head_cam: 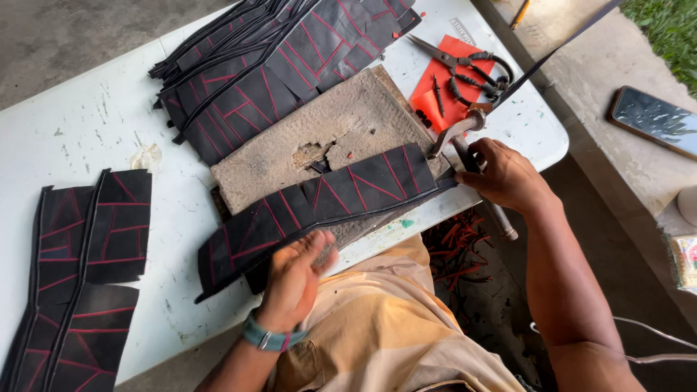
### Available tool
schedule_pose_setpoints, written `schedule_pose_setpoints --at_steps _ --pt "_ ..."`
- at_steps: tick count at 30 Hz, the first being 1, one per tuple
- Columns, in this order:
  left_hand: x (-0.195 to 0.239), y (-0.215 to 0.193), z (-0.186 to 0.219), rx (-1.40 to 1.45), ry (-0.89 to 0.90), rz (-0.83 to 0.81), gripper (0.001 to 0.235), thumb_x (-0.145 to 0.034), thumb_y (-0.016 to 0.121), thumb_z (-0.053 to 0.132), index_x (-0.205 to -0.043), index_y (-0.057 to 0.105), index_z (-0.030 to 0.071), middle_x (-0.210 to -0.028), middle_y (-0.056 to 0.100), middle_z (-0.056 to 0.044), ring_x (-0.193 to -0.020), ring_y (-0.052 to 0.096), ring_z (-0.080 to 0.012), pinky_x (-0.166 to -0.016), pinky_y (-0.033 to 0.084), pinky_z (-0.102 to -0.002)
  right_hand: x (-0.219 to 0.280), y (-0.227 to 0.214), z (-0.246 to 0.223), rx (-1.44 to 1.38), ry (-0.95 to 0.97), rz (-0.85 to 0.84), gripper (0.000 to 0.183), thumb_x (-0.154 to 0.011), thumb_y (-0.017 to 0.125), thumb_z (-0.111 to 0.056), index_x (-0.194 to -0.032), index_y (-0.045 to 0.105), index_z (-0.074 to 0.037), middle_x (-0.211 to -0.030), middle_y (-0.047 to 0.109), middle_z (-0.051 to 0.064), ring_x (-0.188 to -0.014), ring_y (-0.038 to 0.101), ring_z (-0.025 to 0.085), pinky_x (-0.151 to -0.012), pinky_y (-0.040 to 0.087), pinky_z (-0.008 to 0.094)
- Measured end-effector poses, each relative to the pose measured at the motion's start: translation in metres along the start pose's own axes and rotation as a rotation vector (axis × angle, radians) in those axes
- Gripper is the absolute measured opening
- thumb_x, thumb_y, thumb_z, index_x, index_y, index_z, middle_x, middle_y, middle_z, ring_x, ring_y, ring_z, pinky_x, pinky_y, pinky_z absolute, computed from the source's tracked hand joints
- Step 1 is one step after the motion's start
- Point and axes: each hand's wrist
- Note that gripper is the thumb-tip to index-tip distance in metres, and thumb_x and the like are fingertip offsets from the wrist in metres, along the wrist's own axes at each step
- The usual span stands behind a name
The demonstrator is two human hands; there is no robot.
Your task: The person trims the edges of black leather pouches with red stitching using shears. They then use a hammer to tap the zipper area of the pouches on a wooden block.
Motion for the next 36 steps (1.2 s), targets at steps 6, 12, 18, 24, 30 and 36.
schedule_pose_setpoints --at_steps 6,12,18,24,30,36 --pt "0.032 -0.018 0.086 -1.582 0.571 0.098 0.042 -0.078 0.084 0.028 -0.105 0.068 0.002 -0.103 0.072 -0.016 -0.096 0.072 -0.0314 -0.082 0.058 -0.043 -0.005 0.007 0.022 0.048 -0.037 0.057 0.033 -0.093 0.068 -0.025 -0.121 0.065 -0.007 -0.105 0.07 0.016 -0.096 0.067 0.036 -0.083 0.052 0.045" --pt "-0.018 -0.076 0.143 -1.755 0.547 0.398 0.063 -0.07 0.098 0.048 -0.094 0.072 -0.004 -0.103 0.068 -0.027 -0.095 0.066 -0.0398 -0.082 0.054 -0.047 -0.003 -0.015 0.018 -0.195 0.082 0.305 0.039 -0.09 0.068 -0.018 -0.126 0.061 -0.004 -0.095 0.069 0.019 -0.089 0.068 0.036 -0.08 0.051 0.045" --pt "0.013 -0.112 0.111 -1.474 0.299 0.607 0.047 -0.081 0.089 0.04 -0.091 0.07 -0.002 -0.081 0.073 -0.018 -0.075 0.07 -0.0333 -0.071 0.055 -0.043 0.008 -0.03 0.013 -0.234 0.084 0.401 0.03 -0.097 0.075 -0.023 -0.116 0.062 -0.004 -0.091 0.066 0.018 -0.083 0.062 0.037 -0.076 0.051 0.046" --pt "0.015 -0.003 0.111 -1.659 0.813 0.245 0.076 -0.071 0.089 0.038 -0.131 0.059 0.003 -0.135 0.057 -0.019 -0.124 0.056 -0.04 -0.104 0.044 -0.049 0.007 -0.014 -0.001 0.077 0.003 0.5 0.034 -0.095 0.075 -0.019 -0.127 0.066 -0.011 -0.114 0.063 0.017 -0.1 0.064 0.04 -0.079 0.051 0.049" --pt "-0.048 0.036 0.092 -2.072 0.435 0.079 0.076 -0.081 0.077 0.05 -0.141 0.054 0.009 -0.138 0.049 -0.02 -0.099 0.065 -0.0434 -0.094 0.045 -0.056 0.007 0.034 0.016 0.021 0.223 0.527 0.051 -0.095 0.065 -0.014 -0.145 0.057 -0.011 -0.12 0.056 0.021 -0.1 0.062 0.04 -0.083 0.051 0.049" --pt "-0.041 0.023 0.114 -2.114 0.817 0.009 0.036 -0.099 0.063 0.027 -0.125 0.061 0.004 -0.111 0.067 -0.019 -0.079 0.072 -0.0388 -0.068 0.06 -0.047 0.001 0.042 0.008 0.217 0.056 0.464 0.053 -0.098 0.066 -0.01 -0.15 0.056 -0.01 -0.122 0.06 0.016 -0.102 0.057 0.038 -0.093 0.052 0.047"
Point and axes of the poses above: each hand's wrist, its own x-axis away from the middle knuckle, its own y-axis out of the palm, z = x × y
